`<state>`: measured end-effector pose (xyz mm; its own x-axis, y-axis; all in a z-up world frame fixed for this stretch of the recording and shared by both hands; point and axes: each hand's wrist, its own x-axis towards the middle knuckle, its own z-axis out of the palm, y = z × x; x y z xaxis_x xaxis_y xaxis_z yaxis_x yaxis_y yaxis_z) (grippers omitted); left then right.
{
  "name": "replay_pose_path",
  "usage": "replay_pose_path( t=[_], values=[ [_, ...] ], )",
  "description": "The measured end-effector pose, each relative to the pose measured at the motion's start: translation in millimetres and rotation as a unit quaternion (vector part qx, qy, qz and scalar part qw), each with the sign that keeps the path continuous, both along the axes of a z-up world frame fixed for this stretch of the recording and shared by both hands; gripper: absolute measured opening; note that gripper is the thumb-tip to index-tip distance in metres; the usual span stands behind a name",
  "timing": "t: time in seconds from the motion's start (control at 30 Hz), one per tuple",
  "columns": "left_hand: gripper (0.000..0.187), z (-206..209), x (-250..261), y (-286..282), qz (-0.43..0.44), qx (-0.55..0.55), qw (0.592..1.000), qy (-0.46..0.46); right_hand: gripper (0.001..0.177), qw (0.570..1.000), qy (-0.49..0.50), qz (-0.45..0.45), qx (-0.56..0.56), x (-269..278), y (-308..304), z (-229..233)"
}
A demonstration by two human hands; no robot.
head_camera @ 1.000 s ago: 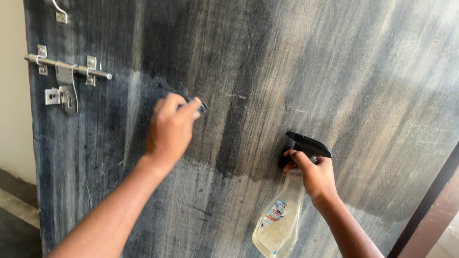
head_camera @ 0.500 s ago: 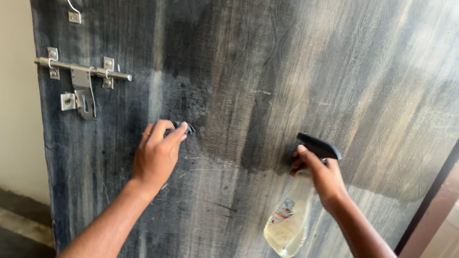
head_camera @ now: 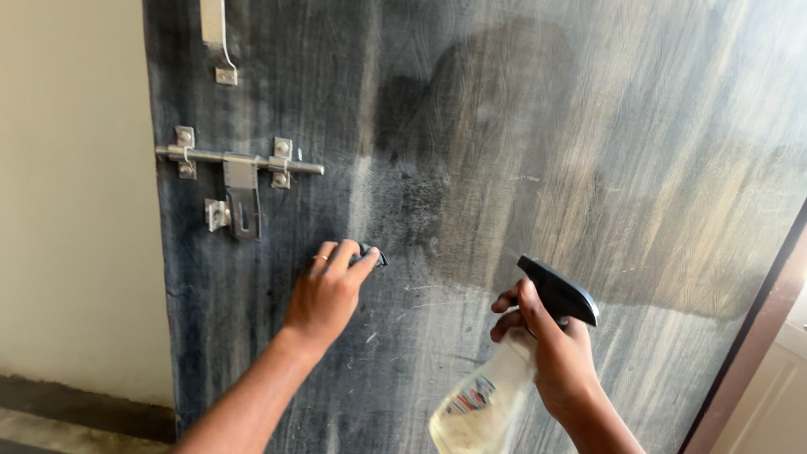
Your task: The person sprays a cleaning solution onto a dark gray door and wipes the surface with a black cloth. The person repeatedly sprays and wipes different areas of the door, including around the metal latch and handle, to remove visible chalk-like marks.
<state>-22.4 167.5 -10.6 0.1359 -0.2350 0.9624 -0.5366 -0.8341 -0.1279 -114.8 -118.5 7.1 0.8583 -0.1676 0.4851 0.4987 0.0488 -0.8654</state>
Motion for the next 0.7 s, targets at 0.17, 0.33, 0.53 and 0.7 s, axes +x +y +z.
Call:
replay_pose_path(
  t=[0.17, 0.33, 0.53, 0.7],
  values=[
    [0.034, -12, 7, 9, -0.008, 0.008, 0.999, 0.03, 0.03, 1.0, -0.008, 0.008, 0.008, -17, 17, -9],
    [0.031, -22, 11, 33, -0.008, 0.033, 0.999, 0.036, 0.03, 0.998, -0.008, -0.031, -0.054, -11, 39, -16],
    [0.03, -35, 8, 31, 0.021, -0.01, 0.999, 0.043, 0.028, 0.996, 0.077, -0.027, -0.042, -4, 38, -24],
    [0.021, -40, 5, 16, 0.044, -0.066, 0.995, 0.054, 0.029, 0.996, 0.062, -0.029, -0.054, 16, -4, -45]
  ],
)
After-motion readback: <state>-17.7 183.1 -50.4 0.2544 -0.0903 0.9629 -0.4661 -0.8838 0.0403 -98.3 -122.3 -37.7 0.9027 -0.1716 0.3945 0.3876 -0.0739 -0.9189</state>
